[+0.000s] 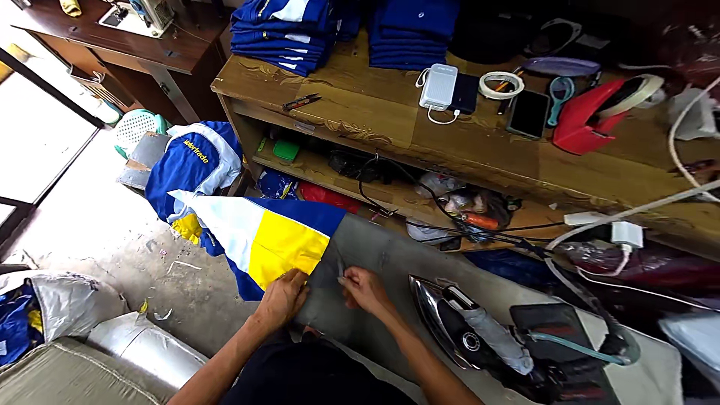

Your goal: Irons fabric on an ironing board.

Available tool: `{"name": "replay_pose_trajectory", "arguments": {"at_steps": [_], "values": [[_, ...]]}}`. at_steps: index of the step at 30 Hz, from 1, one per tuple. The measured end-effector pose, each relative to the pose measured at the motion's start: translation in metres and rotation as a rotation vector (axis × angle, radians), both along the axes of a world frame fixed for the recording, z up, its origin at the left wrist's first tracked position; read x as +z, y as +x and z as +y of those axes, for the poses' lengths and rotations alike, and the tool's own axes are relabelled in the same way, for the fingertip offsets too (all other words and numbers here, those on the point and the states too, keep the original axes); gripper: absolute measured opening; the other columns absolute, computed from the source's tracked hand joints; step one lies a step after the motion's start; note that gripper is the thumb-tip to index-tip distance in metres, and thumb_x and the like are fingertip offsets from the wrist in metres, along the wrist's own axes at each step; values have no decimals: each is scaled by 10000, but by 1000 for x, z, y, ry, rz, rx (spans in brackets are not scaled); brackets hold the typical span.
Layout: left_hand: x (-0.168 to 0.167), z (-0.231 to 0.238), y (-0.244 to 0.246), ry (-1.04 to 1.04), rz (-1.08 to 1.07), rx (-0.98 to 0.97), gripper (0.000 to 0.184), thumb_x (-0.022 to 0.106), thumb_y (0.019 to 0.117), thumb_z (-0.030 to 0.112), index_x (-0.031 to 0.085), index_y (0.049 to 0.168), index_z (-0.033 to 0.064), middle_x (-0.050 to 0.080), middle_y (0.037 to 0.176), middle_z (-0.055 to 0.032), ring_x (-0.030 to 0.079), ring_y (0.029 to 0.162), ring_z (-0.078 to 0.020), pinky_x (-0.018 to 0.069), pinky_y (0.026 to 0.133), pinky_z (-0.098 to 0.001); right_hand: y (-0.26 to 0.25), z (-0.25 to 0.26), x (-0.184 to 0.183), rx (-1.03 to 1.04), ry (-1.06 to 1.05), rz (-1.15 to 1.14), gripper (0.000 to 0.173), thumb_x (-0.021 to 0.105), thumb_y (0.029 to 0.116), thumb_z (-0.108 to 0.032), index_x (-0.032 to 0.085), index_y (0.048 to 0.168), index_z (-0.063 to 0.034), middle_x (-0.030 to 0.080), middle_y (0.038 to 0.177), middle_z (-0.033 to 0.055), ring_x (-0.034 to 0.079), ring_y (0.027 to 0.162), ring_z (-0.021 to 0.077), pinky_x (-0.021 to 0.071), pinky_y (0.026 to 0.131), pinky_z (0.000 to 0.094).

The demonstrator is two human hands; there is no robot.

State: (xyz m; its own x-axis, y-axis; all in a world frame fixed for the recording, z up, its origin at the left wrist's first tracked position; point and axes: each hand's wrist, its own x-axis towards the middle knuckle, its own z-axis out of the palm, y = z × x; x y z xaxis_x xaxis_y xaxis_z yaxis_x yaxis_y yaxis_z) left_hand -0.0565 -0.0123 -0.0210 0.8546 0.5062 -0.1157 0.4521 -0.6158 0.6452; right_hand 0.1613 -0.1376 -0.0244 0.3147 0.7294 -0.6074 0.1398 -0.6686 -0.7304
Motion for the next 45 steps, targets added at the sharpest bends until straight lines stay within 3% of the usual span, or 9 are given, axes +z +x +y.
{"name": "replay_pose_trajectory", "arguments": {"at_steps": [2,4,8,11,17,22,29,34,45], "values": [[-5,3,6,242,-101,-22,238,583,1001,226,749,1067,70,706,1049,-143,690,1020,-317,592,865,-442,14,-29,35,121,28,-245,245,562,1046,-197,686,1133,-4,723,852,113,722,676,207,633,672,402],[-9,13,18,385,-140,-52,264,560,1016,269,750,1139,133,706,1189,-107,644,1161,-324,540,949,-482,32,-58,67,119,210,-612,245,621,1006,-233,726,1114,-39,745,917,111,738,770,230,629,720,448],[-23,27,47,379,-66,-157,357,536,1038,356,677,1271,124,632,1394,-108,533,1366,-343,416,1111,-575,101,-113,106,257,134,-1002,661,721,874,-538,661,1317,-52,629,1312,254,590,1188,508,482,935,696],[-18,31,56,287,-111,-168,385,538,1038,381,676,1274,111,629,1392,-128,520,1385,-331,398,1146,-539,122,-140,101,308,-154,-834,829,800,795,-586,604,1418,-76,664,1257,267,633,1148,504,477,934,724],[-12,71,31,188,-236,101,370,489,1063,314,703,1274,98,631,1416,-119,508,1410,-328,350,1185,-578,121,-146,67,225,-29,-755,674,607,944,-568,569,1422,-94,728,981,242,721,860,446,543,772,664],[-17,143,-10,247,-112,246,414,437,1069,330,711,1284,106,618,1438,-121,489,1420,-362,332,1173,-620,75,-100,95,332,21,-785,613,539,990,-559,593,1408,-113,739,953,191,731,819,399,571,719,619],[-34,194,-26,345,-2,226,483,344,1090,403,641,1405,189,510,1565,-49,343,1526,-321,216,1214,-646,-6,58,131,594,122,-673,547,526,1029,-531,552,1400,-131,716,957,157,718,847,352,576,737,549],[-53,230,-53,397,175,153,613,256,1064,615,416,1581,327,314,1686,12,164,1590,-307,90,1236,-664,-45,147,110,757,41,-759,406,633,943,-177,574,1343,-137,700,996,205,702,909,420,546,738,583],[-58,240,-62,397,181,151,632,226,1048,661,380,1590,374,293,1692,52,142,1596,-280,72,1245,-644,-32,169,109,702,-49,-786,450,617,927,-159,575,1375,-173,715,988,187,705,926,405,542,764,584]]}}
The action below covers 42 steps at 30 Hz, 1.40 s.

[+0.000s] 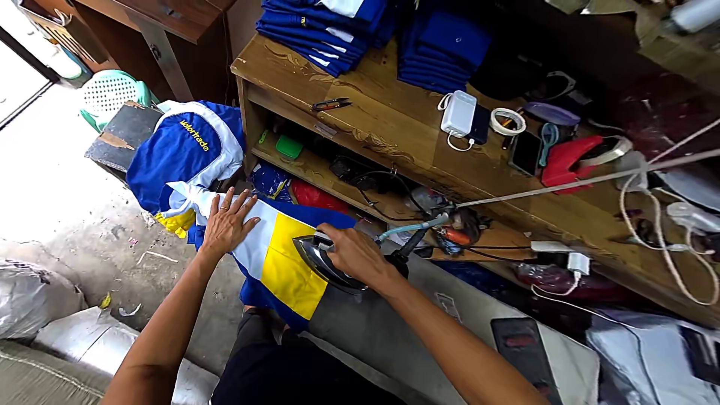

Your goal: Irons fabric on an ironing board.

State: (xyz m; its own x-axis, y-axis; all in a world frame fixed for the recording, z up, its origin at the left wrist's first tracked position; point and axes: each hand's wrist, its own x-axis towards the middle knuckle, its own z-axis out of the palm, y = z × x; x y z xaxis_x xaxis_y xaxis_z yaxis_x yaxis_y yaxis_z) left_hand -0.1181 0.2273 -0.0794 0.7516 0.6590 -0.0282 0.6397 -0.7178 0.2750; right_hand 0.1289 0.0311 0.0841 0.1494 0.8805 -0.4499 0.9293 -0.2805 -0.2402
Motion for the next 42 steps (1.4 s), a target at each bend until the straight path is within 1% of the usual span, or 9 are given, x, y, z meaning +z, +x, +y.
{"name": "replay_pose_trajectory", "arguments": {"at_steps": [11,15,18,21,27,29,31,36,42], "values": [[0,1,1,31,16,3,664,225,1033,689,388,1589,364,326,1681,18,188,1585,-306,74,1242,-652,45,-50,-9,-386,-22,-42,474,625,970,-187,544,1437,-165,710,1076,227,692,1019,431,536,845,608],[19,1,10,-77,38,42,652,385,1015,636,453,1563,288,365,1659,-50,221,1566,-369,84,1216,-698,70,-107,-13,-515,6,-57,473,649,963,-214,563,1425,-158,709,1084,258,689,1013,472,523,847,652],[35,-21,30,-110,-122,38,497,551,995,431,635,1404,160,501,1547,-149,394,1474,-404,264,1173,-684,91,-159,-22,-614,24,-83,488,665,954,-223,567,1427,-152,711,1080,270,691,995,494,521,833,678],[45,-72,65,-160,-284,-129,331,577,999,319,743,1210,125,686,1294,-114,592,1270,-335,456,1078,-548,109,-208,-35,-700,39,-100,487,677,950,-220,568,1416,-126,707,1069,289,689,976,514,521,815,693],[49,-149,109,-253,-238,-242,304,701,937,342,761,1147,131,693,1177,-131,611,1166,-359,501,980,-511,130,-268,-41,-710,156,-108,785,828,839,-390,488,1511,-171,694,1064,315,680,926,540,510,773,716],[50,-155,111,-280,-232,-217,233,721,909,274,751,1073,111,692,1137,-133,613,1140,-355,498,972,-509,126,-267,-34,-628,305,-162,938,856,799,-465,408,1568,-168,616,1247,324,617,1105,542,488,899,712],[55,-160,110,-335,-222,-172,236,725,901,222,721,1076,65,707,1063,-123,641,1085,-335,507,975,-495,119,-254,-30,-566,514,-158,806,768,867,-472,461,1536,-143,598,1311,300,579,1196,516,453,982,684],[58,-175,97,-364,-241,-137,235,683,957,268,773,1040,67,716,1014,-116,645,1040,-317,499,967,-480,69,-193,-49,-697,488,570,380,598,1028,-297,638,1315,-52,729,1093,109,727,924,190,612,834,388],[69,-194,66,-385,-342,-300,170,600,973,170,761,994,121,741,1013,-45,655,1074,-246,480,961,-477,15,-129,-84,-860,27,1285,400,496,1095,-339,611,1249,12,737,950,126,727,709,195,622,659,350]]}}
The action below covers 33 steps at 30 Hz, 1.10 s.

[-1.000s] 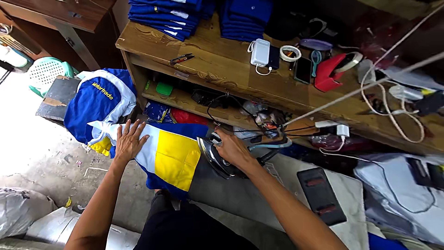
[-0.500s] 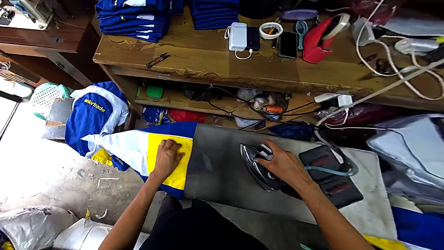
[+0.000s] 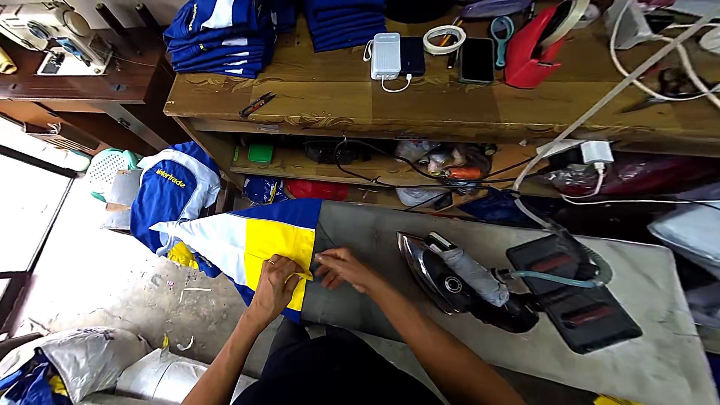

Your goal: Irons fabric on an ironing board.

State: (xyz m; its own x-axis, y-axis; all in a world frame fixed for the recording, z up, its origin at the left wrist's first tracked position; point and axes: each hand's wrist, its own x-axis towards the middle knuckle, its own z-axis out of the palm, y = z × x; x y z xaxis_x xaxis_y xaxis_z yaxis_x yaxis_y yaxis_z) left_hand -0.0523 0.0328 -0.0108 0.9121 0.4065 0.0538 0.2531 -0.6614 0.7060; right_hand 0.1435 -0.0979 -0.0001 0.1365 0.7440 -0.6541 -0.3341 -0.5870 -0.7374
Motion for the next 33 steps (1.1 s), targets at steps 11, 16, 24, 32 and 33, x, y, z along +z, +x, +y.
{"name": "replay_pose_trajectory", "arguments": {"at_steps": [11,16,24,32,33], "values": [[8,6,13,113,-104,208,191,643,975,235,781,1019,111,759,923,-12,689,891,-175,499,921,-448,-7,38,-20,-29,240,-124,252,645,981,-154,598,740,-95,553,595,-49,515,486,47,441,487,212],[10,12,28,167,-29,234,218,669,957,264,786,1038,99,743,841,-25,686,812,-194,476,962,-483,2,39,-14,61,320,-246,294,588,1004,-174,600,723,-86,581,588,-46,564,512,54,485,533,231],[17,26,27,-123,-12,265,184,675,969,215,806,1026,101,762,1008,-54,690,1011,-190,511,970,-431,1,40,-21,57,462,-388,234,628,983,-222,645,817,-57,603,687,-29,581,596,43,504,588,230],[16,14,30,119,44,322,250,602,980,290,768,976,101,728,909,-44,682,930,-230,472,964,-520,-5,42,-14,49,479,-481,249,619,972,-203,599,761,-72,574,721,-4,566,596,54,499,580,224],[17,13,30,139,51,312,254,591,978,281,756,972,88,721,905,-60,678,927,-249,470,958,-523,-5,42,-13,61,473,-499,252,617,974,-209,606,767,-65,574,741,5,569,609,58,501,591,225]]}}
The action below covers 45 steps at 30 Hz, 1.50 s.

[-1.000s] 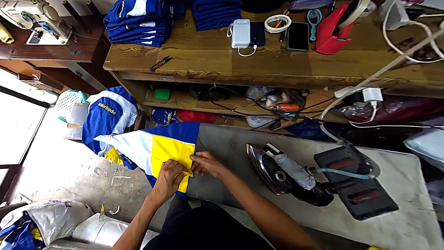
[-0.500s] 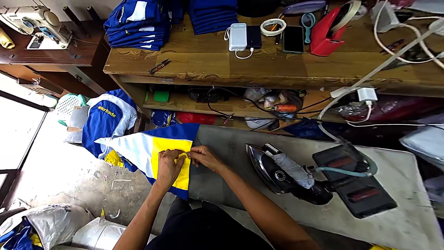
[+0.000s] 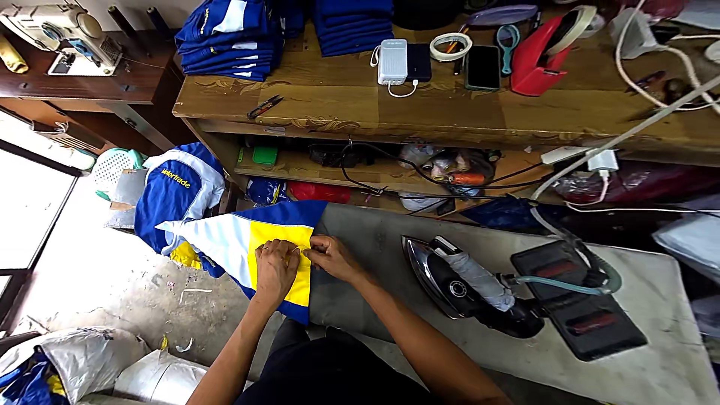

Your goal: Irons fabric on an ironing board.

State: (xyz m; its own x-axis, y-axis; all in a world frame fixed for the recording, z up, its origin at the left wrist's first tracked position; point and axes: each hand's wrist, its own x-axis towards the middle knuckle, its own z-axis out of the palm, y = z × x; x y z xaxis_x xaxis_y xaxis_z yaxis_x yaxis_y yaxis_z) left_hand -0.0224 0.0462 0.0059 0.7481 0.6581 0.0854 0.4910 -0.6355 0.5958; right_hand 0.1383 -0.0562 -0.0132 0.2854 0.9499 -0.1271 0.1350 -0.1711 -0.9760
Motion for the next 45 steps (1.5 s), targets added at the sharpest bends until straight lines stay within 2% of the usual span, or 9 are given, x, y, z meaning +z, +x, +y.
{"name": "replay_pose_trajectory", "arguments": {"at_steps": [7,18,24,28,35,38,40,42,45], "values": [[0,11,0,-261,-50,-114,241,551,956,179,699,971,-11,688,931,-133,649,965,-260,491,917,-433,3,2,12,83,-110,-137,273,587,1019,-236,640,843,-34,610,709,21,598,616,75,516,625,257],[0,20,-4,-321,-93,-206,210,541,915,123,677,922,-36,660,899,-149,630,916,-240,501,855,-372,5,13,10,212,-166,-6,252,564,1038,-187,628,836,-51,619,660,-25,598,561,44,524,592,228],[2,33,-9,-572,-245,-210,147,525,923,72,650,895,-1,620,885,-49,578,828,-69,483,751,-234,0,19,0,181,-46,250,160,617,1011,-147,629,872,-70,647,716,-45,636,605,48,569,597,238],[6,33,-8,-614,-305,-177,137,526,929,69,645,907,3,608,860,-20,566,770,-38,478,694,-201,-4,20,-2,128,70,324,224,528,1049,-197,627,867,-112,594,773,-83,577,718,3,498,687,216],[7,37,-8,-662,-311,-195,154,497,946,57,638,927,-1,599,872,-23,559,768,-33,471,690,-195,-5,26,-6,79,121,223,289,561,1035,-194,557,753,-132,477,671,-102,449,606,-13,379,587,193],[3,39,-8,-515,-196,-177,201,564,997,169,689,1017,13,668,951,-54,625,884,-92,522,827,-267,-7,22,-8,1,70,311,245,538,1056,-193,622,844,-102,582,747,-68,560,685,16,480,656,225],[-2,33,-4,-248,-63,-82,301,695,940,333,716,1041,50,712,1012,-88,653,1018,-237,480,977,-469,-8,16,-4,-89,-24,373,209,548,1063,-205,665,964,-63,680,836,-16,663,745,66,567,682,267],[-9,25,-4,-24,-30,0,436,756,868,456,709,1052,63,698,1011,-116,646,1004,-327,486,912,-535,-6,7,0,-174,-86,418,198,577,1045,-156,656,1153,-10,739,934,58,720,749,139,623,660,313],[-13,2,-12,85,-31,-10,461,723,896,491,697,990,40,692,945,-131,681,909,-319,563,809,-484,7,-7,-2,-360,-162,425,242,523,1057,-104,602,1240,33,729,869,116,714,669,197,624,627,345]]}}
